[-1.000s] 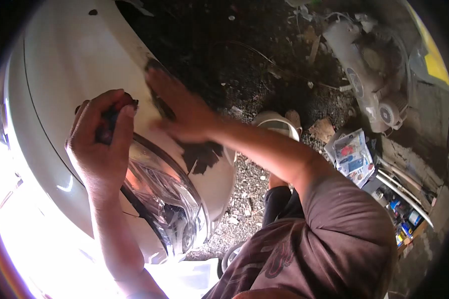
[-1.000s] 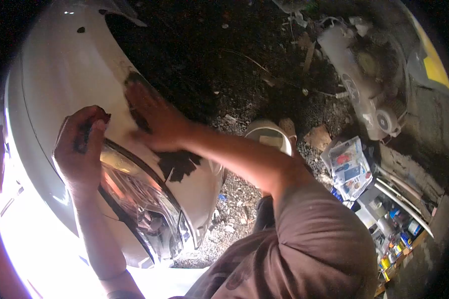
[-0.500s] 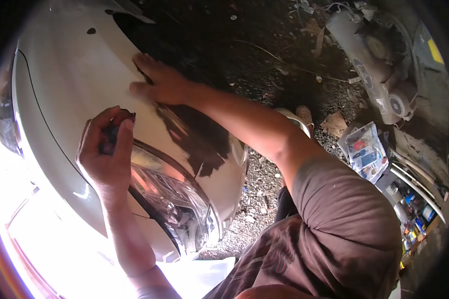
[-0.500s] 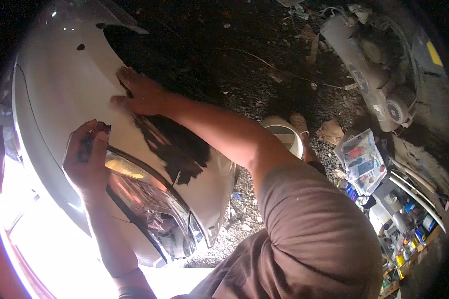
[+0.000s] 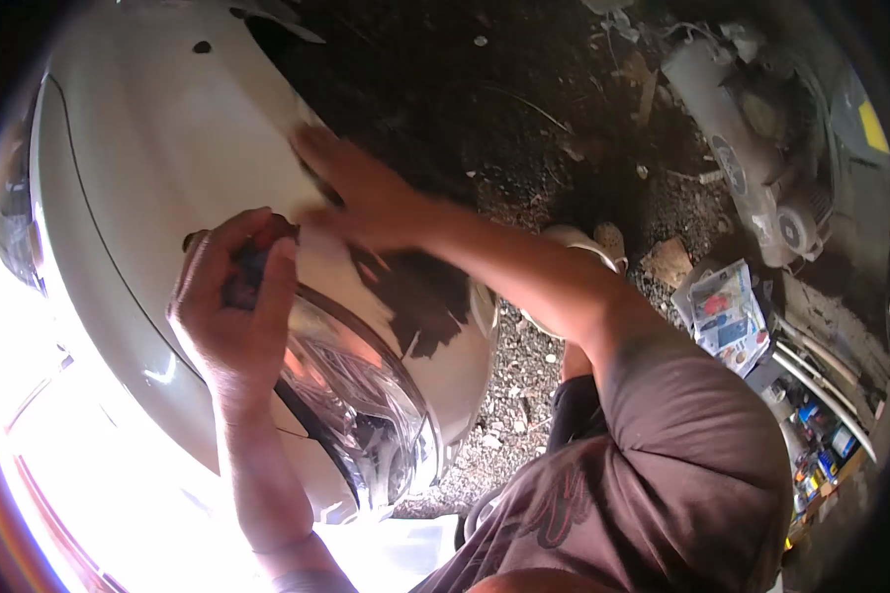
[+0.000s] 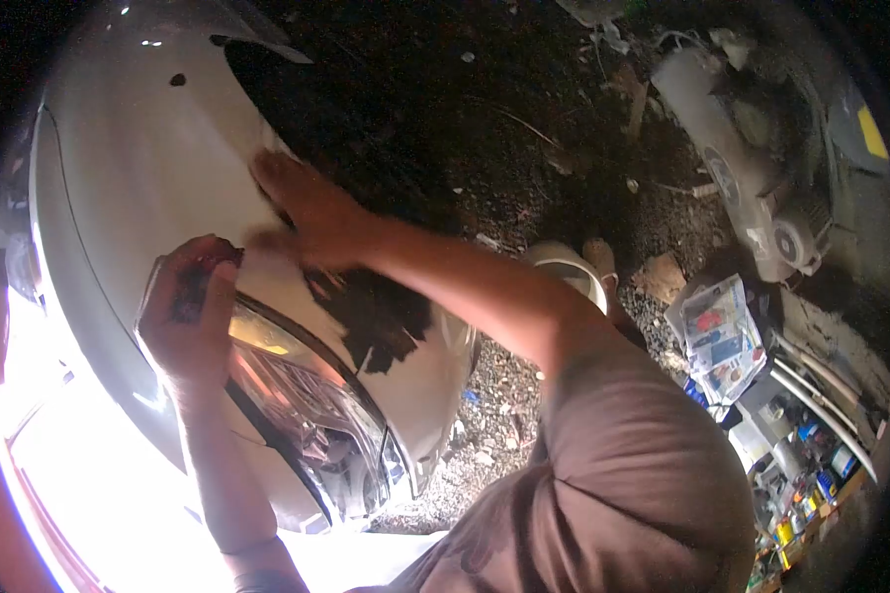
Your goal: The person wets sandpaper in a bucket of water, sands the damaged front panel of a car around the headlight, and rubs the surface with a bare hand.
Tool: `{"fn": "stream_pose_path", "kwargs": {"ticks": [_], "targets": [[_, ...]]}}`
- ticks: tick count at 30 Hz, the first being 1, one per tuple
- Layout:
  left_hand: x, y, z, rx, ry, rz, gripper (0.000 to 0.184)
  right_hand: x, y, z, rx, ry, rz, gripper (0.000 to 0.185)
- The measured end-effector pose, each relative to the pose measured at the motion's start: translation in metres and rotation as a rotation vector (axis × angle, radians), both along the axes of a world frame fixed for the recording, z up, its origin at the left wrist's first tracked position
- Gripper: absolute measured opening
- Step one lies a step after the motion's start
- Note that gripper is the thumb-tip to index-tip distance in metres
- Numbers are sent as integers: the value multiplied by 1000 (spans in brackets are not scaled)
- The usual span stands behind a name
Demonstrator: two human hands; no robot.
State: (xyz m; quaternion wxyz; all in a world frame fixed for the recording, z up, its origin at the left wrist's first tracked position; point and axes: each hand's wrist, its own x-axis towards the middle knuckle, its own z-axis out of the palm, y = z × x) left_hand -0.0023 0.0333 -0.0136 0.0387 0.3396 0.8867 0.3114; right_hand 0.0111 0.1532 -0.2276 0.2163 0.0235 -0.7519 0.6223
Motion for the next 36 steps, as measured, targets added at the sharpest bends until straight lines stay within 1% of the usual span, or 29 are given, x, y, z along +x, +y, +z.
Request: {"fn": "stream_pose_path", "kwargs": {"ticks": [2, 3, 4, 6, 8, 9, 10, 11, 12, 13, 16, 17, 19, 20, 21, 22, 24, 26, 28, 29, 31, 32, 33, 34, 35, 36], "targets": [[5, 3, 6, -72, 67, -30, 24, 28, -7, 7, 31, 5, 0, 109], [6, 4, 6, -61, 60, -23, 24, 34, -9, 11, 62, 4, -15, 107], [7, 5, 9, -57, 65, -15, 24, 15, -6, 13, 66, 9, -8, 107], [11, 9, 15, -166, 85, 1, 25, -53, 10, 16, -137, -72, -39, 103], [7, 8, 8, -102, 78, 13, 24, -99, 25, 17, -144, -88, -29, 100], [6, 6, 7, -55, 59, 16, 23, -107, 27, 17, -169, -116, -27, 98], [7, 4, 9, -52, 51, 17, 23, -86, 22, 14, -112, -132, -7, 98], [5, 3, 12, -85, 108, -11, 22, -56, 16, 12, -41, -132, 19, 97], [2, 2, 13, -113, 173, -31, 22, -18, 8, 10, 44, -46, 6, 97], [0, 3, 14, -101, 179, -14, 22, 15, 1, 11, 119, 35, -4, 98], [1, -2, 13, -56, 129, 27, 21, 45, -8, 18, 121, -41, 24, 102], [0, -2, 16, -70, 150, 19, 21, 27, -7, 15, 116, -45, 27, 102], [1, -1, 18, -81, 167, 6, 22, -46, 9, 9, -99, -123, 5, 101], [1, -1, 18, -87, 149, 20, 21, -75, 25, 23, -149, -176, 36, 98], [0, -3, 17, -99, 130, 33, 21, -90, 36, 33, -205, -228, 68, 95], [-1, -4, 16, -109, 118, 27, 21, -81, 31, 23, -217, -239, 63, 95], [-2, -3, 13, -68, 116, 50, 21, -48, 15, -2, -54, -151, 50, 102], [-1, -4, 10, -49, 58, 65, 21, 44, -3, 4, 57, -101, 50, 105], [1, -5, 8, -39, 14, 127, 21, 116, -24, -7, 38, -94, 86, 107], [0, -6, 9, -41, 15, 121, 21, 114, -24, -10, 36, -93, 81, 107], [0, -11, 8, -97, 16, 149, 21, 108, -25, -13, 63, -199, 92, 108], [0, -13, 7, -106, 4, 136, 21, 86, -23, -19, 53, -213, 82, 108], [-2, -13, 6, -98, 43, 118, 20, 42, -12, -21, -16, -169, 55, 107], [-4, -12, 5, -90, 88, 101, 20, 18, -4, -20, -85, -120, 29, 107], [-4, -12, 4, -98, 86, 90, 20, 22, -4, -18, -94, -122, 19, 107], [-4, -12, 4, -91, 86, 91, 20, 29, -6, -16, -87, -136, 39, 113]]}}
